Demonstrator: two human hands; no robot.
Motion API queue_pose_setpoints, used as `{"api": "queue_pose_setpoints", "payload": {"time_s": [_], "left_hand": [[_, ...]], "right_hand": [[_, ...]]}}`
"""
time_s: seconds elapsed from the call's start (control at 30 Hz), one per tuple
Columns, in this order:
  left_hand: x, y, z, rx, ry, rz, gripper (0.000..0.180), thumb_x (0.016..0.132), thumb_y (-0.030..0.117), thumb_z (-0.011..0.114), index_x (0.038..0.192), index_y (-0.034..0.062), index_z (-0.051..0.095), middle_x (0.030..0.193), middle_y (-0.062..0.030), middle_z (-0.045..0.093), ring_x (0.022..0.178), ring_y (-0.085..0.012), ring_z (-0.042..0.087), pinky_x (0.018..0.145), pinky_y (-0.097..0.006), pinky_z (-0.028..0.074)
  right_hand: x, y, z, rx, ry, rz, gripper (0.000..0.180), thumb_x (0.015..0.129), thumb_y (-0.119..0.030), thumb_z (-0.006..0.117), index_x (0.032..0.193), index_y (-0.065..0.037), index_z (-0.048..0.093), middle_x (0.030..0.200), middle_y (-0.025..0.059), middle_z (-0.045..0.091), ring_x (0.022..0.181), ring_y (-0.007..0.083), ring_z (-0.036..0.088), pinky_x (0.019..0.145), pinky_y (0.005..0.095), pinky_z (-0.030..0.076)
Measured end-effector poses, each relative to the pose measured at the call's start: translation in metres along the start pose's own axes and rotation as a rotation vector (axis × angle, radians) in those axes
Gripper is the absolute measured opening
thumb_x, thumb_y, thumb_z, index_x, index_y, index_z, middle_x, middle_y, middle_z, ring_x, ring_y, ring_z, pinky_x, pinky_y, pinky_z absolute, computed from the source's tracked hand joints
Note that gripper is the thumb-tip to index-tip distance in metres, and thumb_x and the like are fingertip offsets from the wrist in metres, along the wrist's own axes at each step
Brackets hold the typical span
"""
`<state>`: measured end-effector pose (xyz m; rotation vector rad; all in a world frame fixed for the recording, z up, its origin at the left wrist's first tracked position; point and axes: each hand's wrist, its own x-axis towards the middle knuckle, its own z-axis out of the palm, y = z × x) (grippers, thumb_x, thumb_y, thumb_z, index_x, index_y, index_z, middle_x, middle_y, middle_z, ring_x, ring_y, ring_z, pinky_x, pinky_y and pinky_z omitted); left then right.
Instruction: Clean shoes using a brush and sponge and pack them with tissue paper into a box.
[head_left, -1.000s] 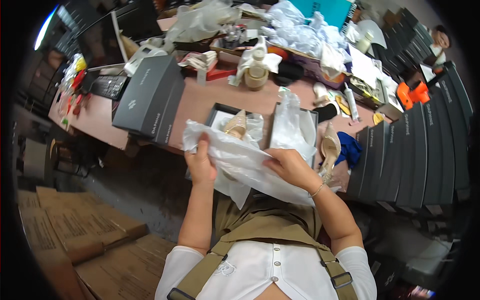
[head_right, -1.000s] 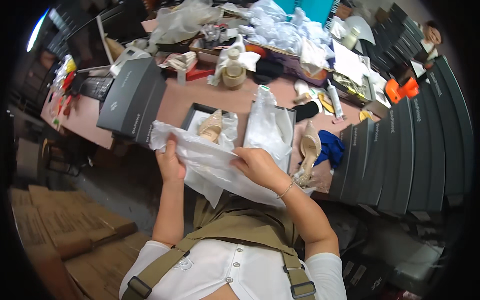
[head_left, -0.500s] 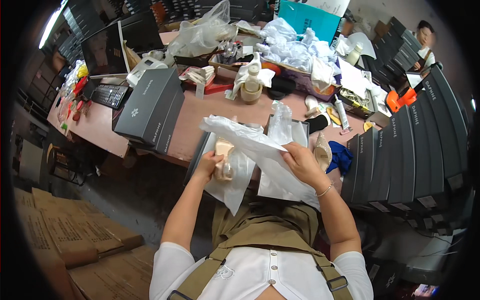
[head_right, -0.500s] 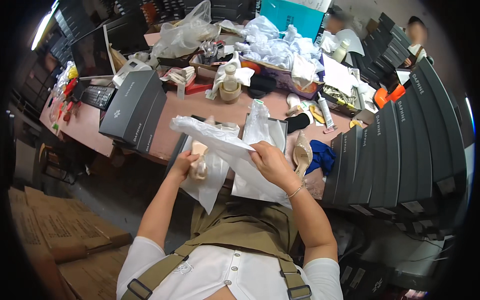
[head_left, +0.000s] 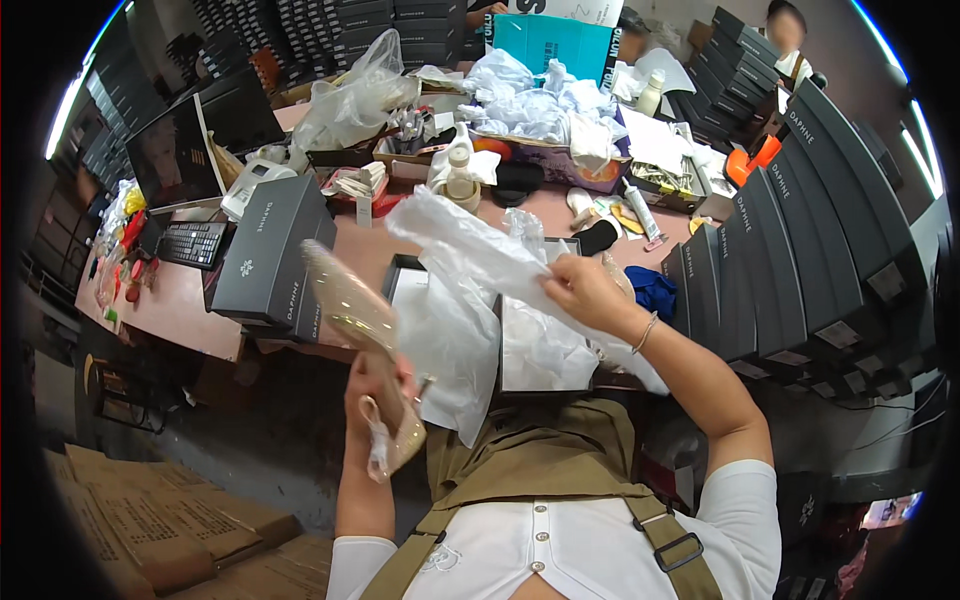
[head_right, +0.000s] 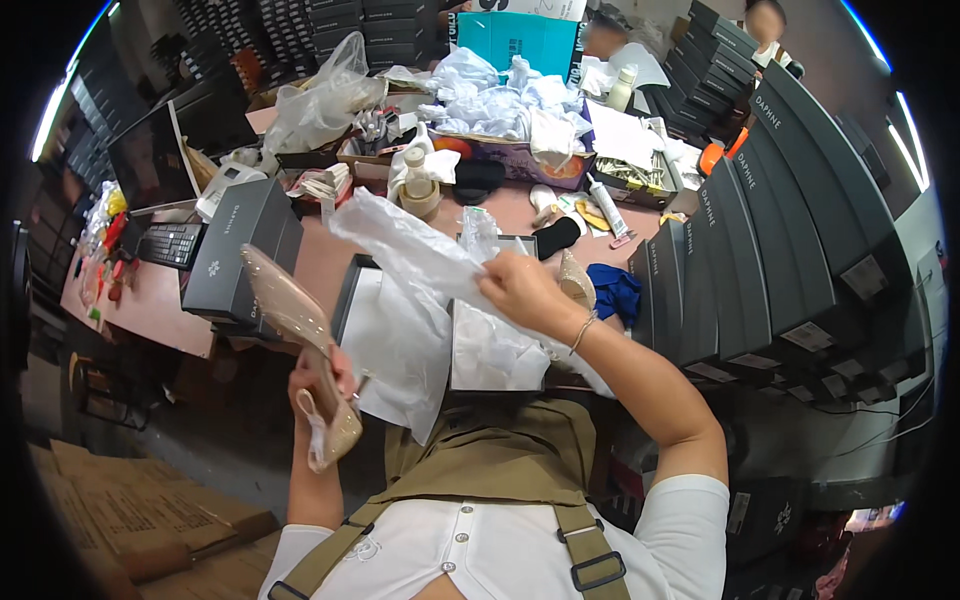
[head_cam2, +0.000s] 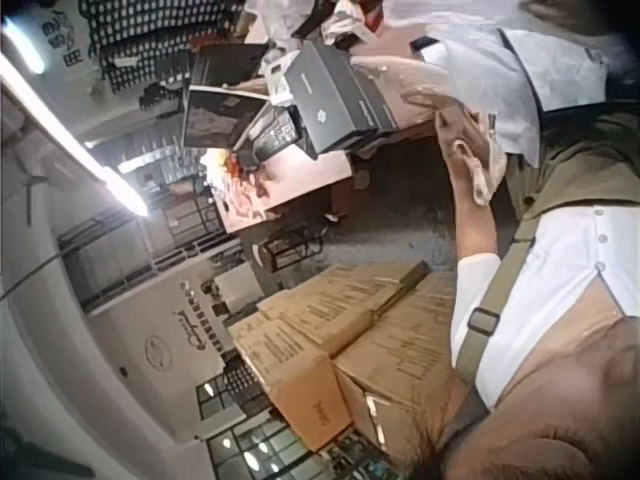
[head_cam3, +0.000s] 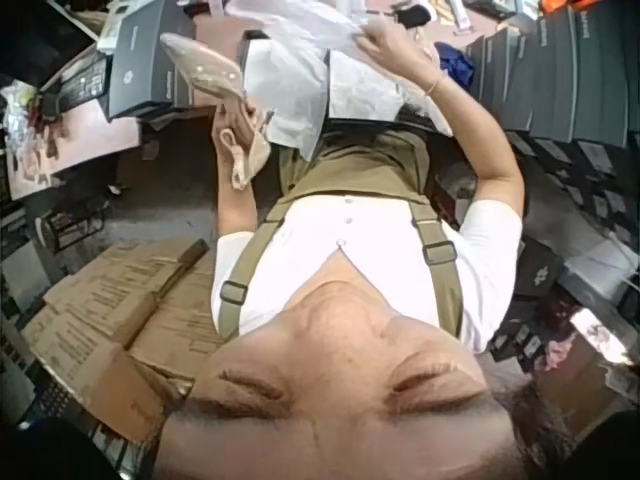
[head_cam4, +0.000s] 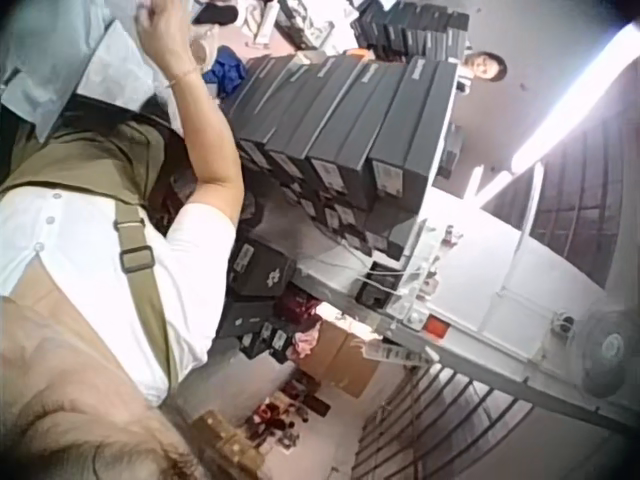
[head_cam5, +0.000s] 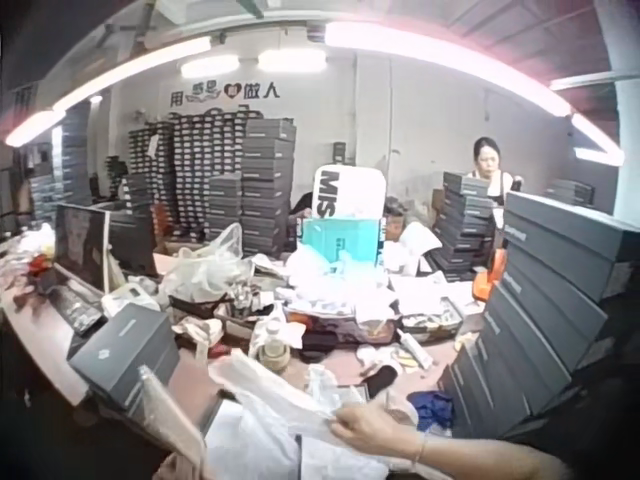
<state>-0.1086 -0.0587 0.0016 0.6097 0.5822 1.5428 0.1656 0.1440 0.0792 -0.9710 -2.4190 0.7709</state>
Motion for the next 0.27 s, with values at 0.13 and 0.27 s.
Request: {"api": "queue_pose_setpoints", "payload": {"time_s": [0.13,0.27], "left_hand": [[0.016,-0.031,0.074,0.195,-0.031,-0.276,0.059,0.075,0.018,0.061,0.129,-0.0008,0.047,0.105,-0.0110,0.061,0.085,-0.0191,0.062,0.075,-0.030,0.051],[0.027,-0.060,0.062,0.166,-0.012,-0.374,0.070,0.077,0.014,0.056,0.142,0.0041,0.034,0.109,-0.0207,0.059,0.087,-0.0298,0.063,0.078,-0.039,0.054]], "right_hand": [[-0.019,-0.016,0.034,-0.062,-0.038,-0.184,0.016,0.082,-0.015,0.058,0.076,0.001,0.059,0.080,0.0188,0.059,0.073,0.0381,0.060,0.069,0.0449,0.049],[-0.026,-0.027,0.033,0.091,-0.078,-0.105,0.021,0.077,-0.015,0.065,0.094,-0.002,0.064,0.090,0.0182,0.065,0.080,0.0360,0.064,0.072,0.0413,0.051]]}}
